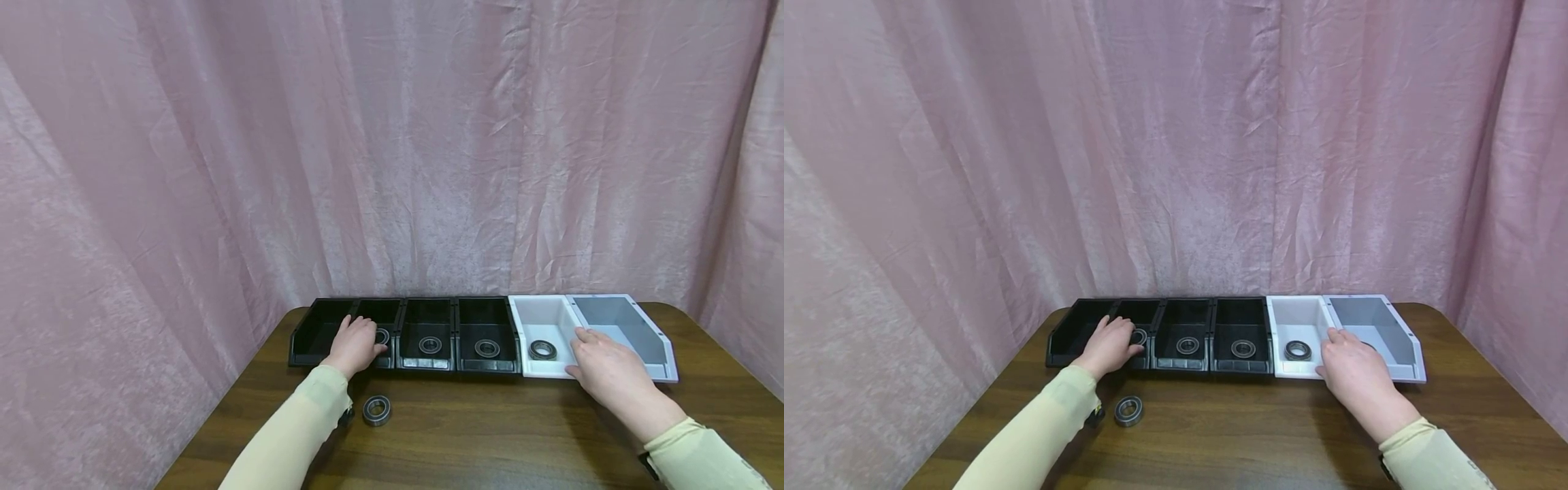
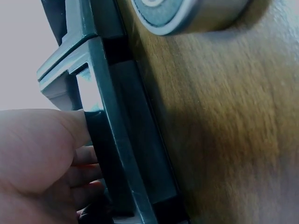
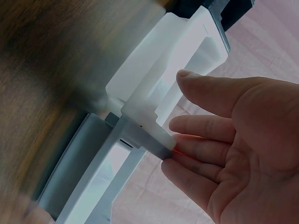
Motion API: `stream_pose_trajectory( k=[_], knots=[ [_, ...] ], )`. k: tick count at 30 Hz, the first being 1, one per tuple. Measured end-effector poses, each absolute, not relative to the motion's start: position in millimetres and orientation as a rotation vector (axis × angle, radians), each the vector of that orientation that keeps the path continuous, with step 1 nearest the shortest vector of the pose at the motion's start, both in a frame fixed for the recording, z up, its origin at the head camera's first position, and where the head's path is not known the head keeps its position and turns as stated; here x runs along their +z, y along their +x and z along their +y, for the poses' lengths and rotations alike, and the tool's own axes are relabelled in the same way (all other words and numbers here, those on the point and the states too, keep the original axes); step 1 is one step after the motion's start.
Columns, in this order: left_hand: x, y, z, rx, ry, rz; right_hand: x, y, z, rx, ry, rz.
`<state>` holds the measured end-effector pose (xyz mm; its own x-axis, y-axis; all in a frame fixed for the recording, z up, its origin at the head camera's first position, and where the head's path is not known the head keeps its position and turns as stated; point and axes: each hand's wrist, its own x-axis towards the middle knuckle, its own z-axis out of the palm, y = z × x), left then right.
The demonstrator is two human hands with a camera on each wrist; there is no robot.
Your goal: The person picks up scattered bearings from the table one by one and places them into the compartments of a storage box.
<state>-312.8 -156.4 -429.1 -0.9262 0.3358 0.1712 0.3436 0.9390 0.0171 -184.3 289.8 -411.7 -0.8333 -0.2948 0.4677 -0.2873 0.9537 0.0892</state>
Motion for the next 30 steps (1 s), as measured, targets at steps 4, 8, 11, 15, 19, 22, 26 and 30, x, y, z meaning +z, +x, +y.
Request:
stream_pose_trajectory(
  k=[4, 8, 11, 15, 19, 22, 26, 30],
  knots=[
    [-428.2, -311.8, -155.2, -0.037, -0.526, -2.916, -412.0, -184.1, 290.1, -0.024, 0.413, -2.617],
    [-429.2, -311.2, -154.7, -0.014, -0.524, -2.91, -412.3, -184.0, 290.0, -0.026, 0.413, -2.618],
    [-429.5, -311.4, -154.4, -0.013, -0.523, -2.902, -412.1, -184.1, 289.8, -0.025, 0.411, -2.616],
    [-429.9, -312.8, -153.8, -0.024, -0.53, -2.886, -411.9, -183.8, 289.8, -0.024, 0.411, -2.611],
    [-432.3, -315.2, -153.6, -0.027, -0.537, -2.882, -412.5, -183.7, 289.9, -0.024, 0.409, -2.609],
    [-431.5, -315.9, -152.7, -0.016, -0.53, -2.897, -413.1, -184.0, 290.1, -0.029, 0.407, -2.608],
    [-438.4, -326.3, -154.8, -0.041, -0.525, -2.92, -413.1, -184.1, 289.9, -0.039, 0.406, -2.609],
    [-473.9, -358.7, -169.9, -0.053, -0.589, -2.849, -413.2, -184.2, 289.4, -0.041, 0.41, -2.607]
  ],
)
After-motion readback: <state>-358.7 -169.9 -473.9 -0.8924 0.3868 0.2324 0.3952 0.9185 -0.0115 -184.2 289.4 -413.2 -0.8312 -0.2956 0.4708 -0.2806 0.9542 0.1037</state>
